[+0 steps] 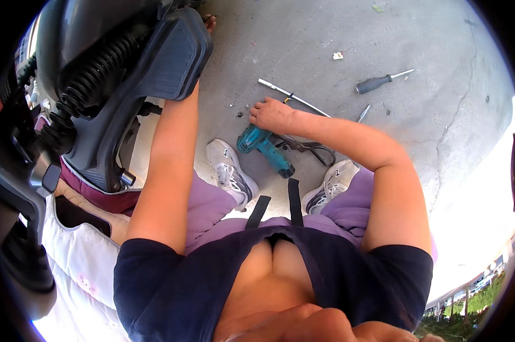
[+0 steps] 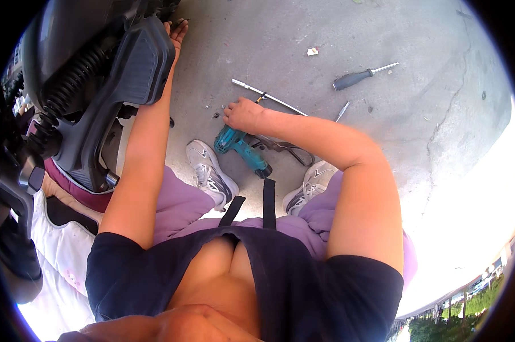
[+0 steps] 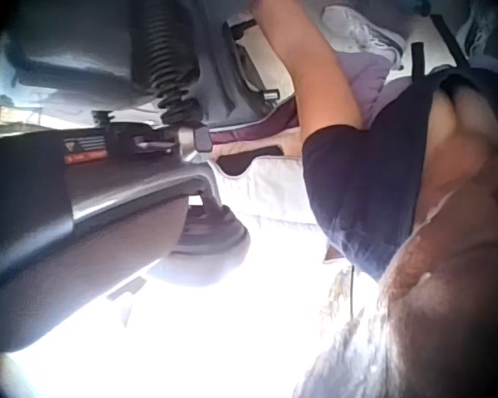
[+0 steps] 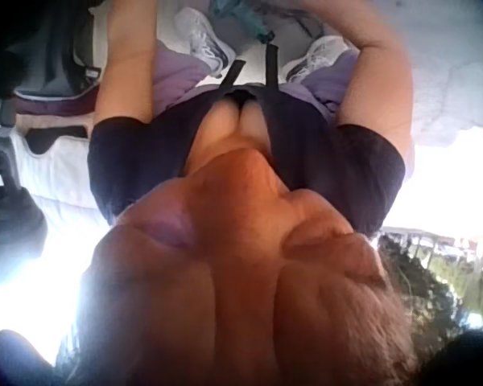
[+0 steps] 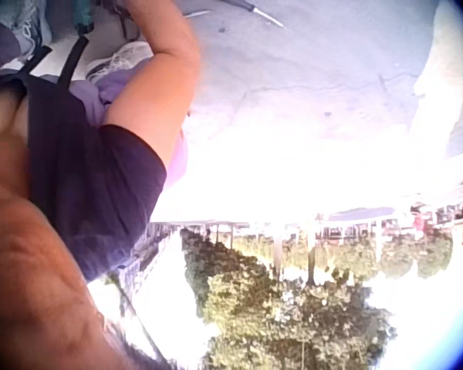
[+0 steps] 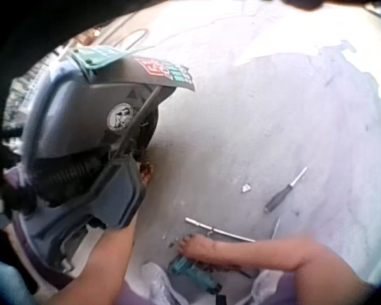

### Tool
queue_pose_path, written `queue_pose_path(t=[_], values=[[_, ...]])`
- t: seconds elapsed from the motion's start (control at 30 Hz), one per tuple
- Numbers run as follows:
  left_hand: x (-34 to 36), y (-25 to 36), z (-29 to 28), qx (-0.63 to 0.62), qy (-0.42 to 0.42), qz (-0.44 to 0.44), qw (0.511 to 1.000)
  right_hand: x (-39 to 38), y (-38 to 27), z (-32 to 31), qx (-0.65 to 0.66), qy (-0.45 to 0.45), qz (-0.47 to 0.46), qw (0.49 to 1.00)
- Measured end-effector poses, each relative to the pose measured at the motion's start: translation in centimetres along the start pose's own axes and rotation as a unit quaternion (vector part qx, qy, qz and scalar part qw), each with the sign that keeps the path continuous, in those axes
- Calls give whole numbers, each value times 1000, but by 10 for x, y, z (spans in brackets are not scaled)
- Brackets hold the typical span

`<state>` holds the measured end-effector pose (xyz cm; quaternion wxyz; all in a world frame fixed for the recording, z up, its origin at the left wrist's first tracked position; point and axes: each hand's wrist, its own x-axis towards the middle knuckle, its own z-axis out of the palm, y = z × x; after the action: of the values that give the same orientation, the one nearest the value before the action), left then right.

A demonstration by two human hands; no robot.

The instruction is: The person sits on the ground and uses a screwdriver to tighten screws on the rear footrest of a scooter. They also use a cordless drill to remove a screw from the same area.

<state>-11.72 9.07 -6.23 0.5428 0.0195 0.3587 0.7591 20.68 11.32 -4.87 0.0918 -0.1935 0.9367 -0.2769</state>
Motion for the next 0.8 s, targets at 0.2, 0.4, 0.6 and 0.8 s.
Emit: queue_pose_path(t=[0.2,0.4,0.6,0.8], values=[[3,-8,7,32,2,-12,999,-42,17,-43,98,-8,76,992],[-9,-2,3,63,14,-25,998,-120,116,-93,177,188,297,919],[-12,9,-5,84,9,-36,996,-185,209,-100,185,314,449,816],[-5,5,-14,87,-10,-53,995,-195,216,-73,141,306,498,799]])
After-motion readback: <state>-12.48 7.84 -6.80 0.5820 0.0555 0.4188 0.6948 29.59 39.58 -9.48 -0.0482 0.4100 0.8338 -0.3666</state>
